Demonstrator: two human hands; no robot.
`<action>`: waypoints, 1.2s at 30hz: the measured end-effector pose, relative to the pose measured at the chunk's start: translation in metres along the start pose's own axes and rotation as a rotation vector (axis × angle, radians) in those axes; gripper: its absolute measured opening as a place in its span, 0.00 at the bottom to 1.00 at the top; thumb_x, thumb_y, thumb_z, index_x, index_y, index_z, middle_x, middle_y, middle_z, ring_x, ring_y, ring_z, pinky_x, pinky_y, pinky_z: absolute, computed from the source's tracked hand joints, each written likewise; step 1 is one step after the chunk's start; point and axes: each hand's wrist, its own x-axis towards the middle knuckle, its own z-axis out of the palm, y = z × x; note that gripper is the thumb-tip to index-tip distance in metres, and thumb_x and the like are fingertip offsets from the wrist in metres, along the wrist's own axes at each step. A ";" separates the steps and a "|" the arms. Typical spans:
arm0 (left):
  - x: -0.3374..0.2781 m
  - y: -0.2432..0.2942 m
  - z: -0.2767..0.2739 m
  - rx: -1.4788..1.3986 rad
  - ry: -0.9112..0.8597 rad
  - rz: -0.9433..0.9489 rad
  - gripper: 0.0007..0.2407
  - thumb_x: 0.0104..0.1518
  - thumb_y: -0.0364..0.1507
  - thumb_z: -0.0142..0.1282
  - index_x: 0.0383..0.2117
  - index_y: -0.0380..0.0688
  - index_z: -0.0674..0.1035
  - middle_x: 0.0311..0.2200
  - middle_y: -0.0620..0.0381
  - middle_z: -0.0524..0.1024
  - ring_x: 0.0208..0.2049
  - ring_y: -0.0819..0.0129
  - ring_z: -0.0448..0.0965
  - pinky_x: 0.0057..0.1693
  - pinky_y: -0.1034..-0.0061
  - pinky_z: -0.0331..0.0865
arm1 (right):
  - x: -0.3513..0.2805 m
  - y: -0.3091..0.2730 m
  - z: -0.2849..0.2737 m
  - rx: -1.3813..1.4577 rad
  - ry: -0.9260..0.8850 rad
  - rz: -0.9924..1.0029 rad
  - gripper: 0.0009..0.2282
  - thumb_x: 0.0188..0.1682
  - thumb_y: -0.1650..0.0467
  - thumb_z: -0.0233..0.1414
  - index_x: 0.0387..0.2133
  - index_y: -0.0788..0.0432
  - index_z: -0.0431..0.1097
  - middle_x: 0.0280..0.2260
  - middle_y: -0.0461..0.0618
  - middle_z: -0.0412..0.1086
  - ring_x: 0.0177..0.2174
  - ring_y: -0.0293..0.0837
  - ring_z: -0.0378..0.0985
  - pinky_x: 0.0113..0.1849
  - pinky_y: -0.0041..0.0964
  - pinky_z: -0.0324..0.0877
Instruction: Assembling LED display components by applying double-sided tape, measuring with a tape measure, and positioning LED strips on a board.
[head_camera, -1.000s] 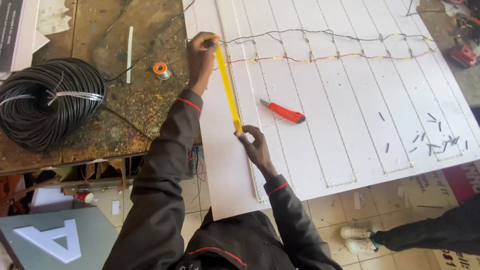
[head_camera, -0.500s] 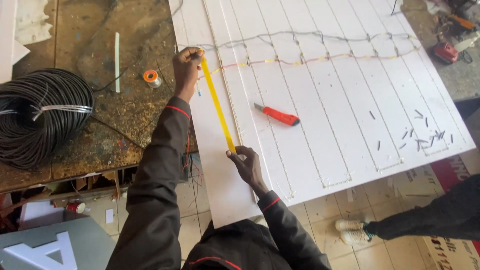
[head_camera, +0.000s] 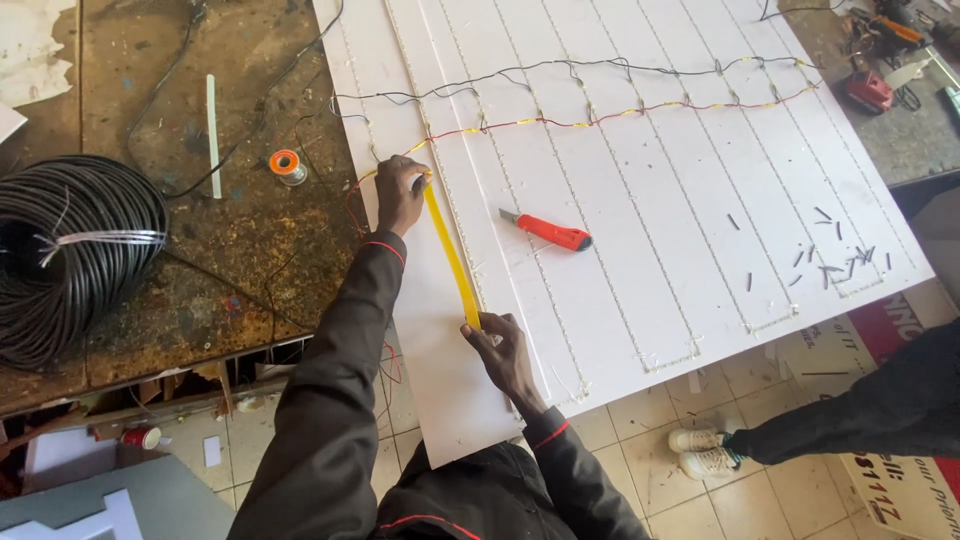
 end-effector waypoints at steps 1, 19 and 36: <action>0.000 0.001 0.000 -0.006 -0.002 0.000 0.05 0.62 0.29 0.73 0.39 0.57 0.88 0.38 0.59 0.79 0.46 0.55 0.84 0.61 0.59 0.73 | 0.001 -0.001 0.002 -0.003 0.005 0.003 0.23 0.53 0.50 0.68 0.48 0.54 0.87 0.42 0.62 0.74 0.48 0.54 0.76 0.48 0.54 0.70; 0.011 0.050 -0.012 0.172 0.032 -0.327 0.29 0.52 0.27 0.78 0.57 0.47 0.70 0.47 0.50 0.71 0.51 0.40 0.77 0.55 0.40 0.76 | 0.009 0.001 0.003 -0.045 -0.007 0.030 0.25 0.53 0.47 0.68 0.49 0.54 0.86 0.43 0.64 0.77 0.47 0.58 0.77 0.52 0.57 0.73; -0.020 0.069 -0.027 0.449 -0.434 -0.209 0.22 0.80 0.43 0.42 0.71 0.46 0.77 0.68 0.41 0.67 0.75 0.42 0.64 0.77 0.49 0.58 | 0.004 0.021 0.003 0.030 0.006 -0.392 0.14 0.60 0.65 0.63 0.47 0.67 0.82 0.50 0.69 0.79 0.62 0.71 0.75 0.64 0.72 0.64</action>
